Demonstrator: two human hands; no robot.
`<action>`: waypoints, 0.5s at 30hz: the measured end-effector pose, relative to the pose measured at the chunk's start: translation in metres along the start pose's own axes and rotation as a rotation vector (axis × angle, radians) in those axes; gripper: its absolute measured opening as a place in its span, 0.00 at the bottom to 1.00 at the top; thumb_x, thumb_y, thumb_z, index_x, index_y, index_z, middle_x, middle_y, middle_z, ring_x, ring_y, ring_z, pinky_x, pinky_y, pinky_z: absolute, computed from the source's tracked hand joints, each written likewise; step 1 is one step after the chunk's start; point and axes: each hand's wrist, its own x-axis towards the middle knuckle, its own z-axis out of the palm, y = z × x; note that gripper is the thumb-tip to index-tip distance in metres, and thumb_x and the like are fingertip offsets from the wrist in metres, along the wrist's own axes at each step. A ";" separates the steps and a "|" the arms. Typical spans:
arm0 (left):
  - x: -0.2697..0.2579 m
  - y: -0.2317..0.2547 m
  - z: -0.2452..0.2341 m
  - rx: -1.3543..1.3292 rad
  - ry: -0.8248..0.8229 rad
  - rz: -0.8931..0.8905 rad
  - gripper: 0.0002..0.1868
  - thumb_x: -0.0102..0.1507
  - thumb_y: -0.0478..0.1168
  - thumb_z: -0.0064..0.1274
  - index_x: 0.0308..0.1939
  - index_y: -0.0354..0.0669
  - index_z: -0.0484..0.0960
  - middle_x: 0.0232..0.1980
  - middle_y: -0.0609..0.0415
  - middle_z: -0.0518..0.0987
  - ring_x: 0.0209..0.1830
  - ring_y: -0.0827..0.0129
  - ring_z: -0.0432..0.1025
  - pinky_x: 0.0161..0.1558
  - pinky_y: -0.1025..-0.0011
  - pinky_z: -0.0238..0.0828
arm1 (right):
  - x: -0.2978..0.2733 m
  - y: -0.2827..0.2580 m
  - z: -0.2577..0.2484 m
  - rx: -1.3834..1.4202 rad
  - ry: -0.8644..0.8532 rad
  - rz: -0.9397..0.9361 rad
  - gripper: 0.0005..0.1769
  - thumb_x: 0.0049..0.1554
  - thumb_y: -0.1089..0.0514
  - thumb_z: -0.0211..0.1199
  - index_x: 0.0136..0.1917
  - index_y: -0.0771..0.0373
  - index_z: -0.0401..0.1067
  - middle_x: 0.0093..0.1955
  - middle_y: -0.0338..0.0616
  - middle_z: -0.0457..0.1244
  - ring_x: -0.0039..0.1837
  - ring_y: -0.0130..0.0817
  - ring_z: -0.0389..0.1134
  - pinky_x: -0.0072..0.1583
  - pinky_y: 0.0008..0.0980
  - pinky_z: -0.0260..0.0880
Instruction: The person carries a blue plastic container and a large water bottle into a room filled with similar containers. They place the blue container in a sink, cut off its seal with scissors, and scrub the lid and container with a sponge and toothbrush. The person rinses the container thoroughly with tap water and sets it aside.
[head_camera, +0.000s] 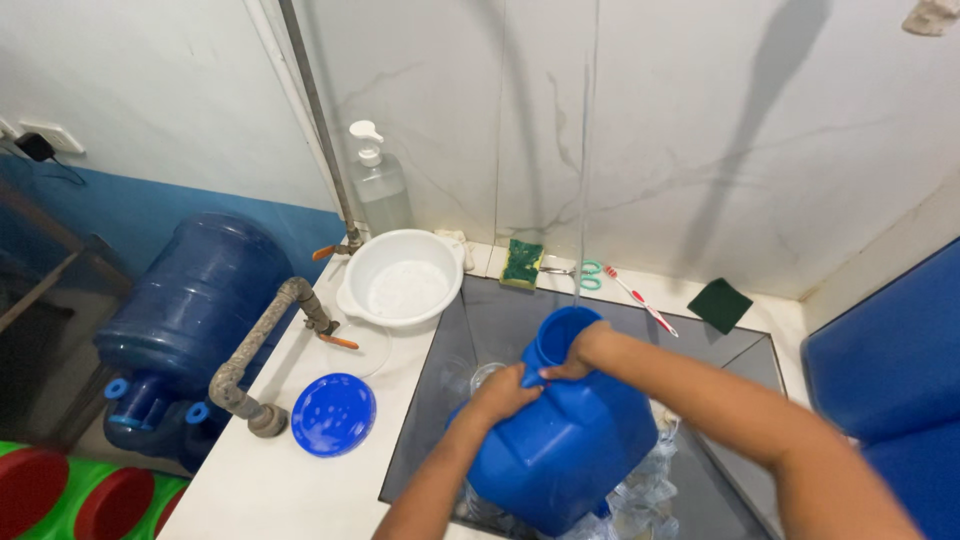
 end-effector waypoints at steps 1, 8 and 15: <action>-0.002 -0.003 -0.003 -0.018 -0.029 -0.039 0.25 0.57 0.54 0.60 0.47 0.38 0.81 0.42 0.36 0.83 0.44 0.46 0.80 0.47 0.54 0.76 | -0.017 -0.004 -0.001 -0.110 0.012 0.050 0.54 0.56 0.16 0.39 0.72 0.59 0.68 0.72 0.55 0.61 0.74 0.50 0.60 0.72 0.43 0.59; -0.002 -0.004 -0.007 0.058 -0.034 0.017 0.24 0.56 0.55 0.62 0.45 0.39 0.83 0.42 0.37 0.83 0.45 0.46 0.79 0.48 0.54 0.74 | -0.045 -0.011 -0.013 -0.182 0.006 -0.026 0.49 0.58 0.18 0.40 0.66 0.59 0.75 0.68 0.54 0.64 0.71 0.51 0.63 0.69 0.44 0.63; 0.000 0.000 0.008 0.080 0.091 -0.011 0.28 0.59 0.54 0.61 0.46 0.29 0.78 0.45 0.28 0.81 0.49 0.37 0.76 0.51 0.49 0.73 | 0.006 0.058 -0.021 1.328 0.370 -0.105 0.12 0.59 0.58 0.55 0.44 0.65 0.77 0.44 0.52 0.72 0.42 0.39 0.76 0.46 0.38 0.81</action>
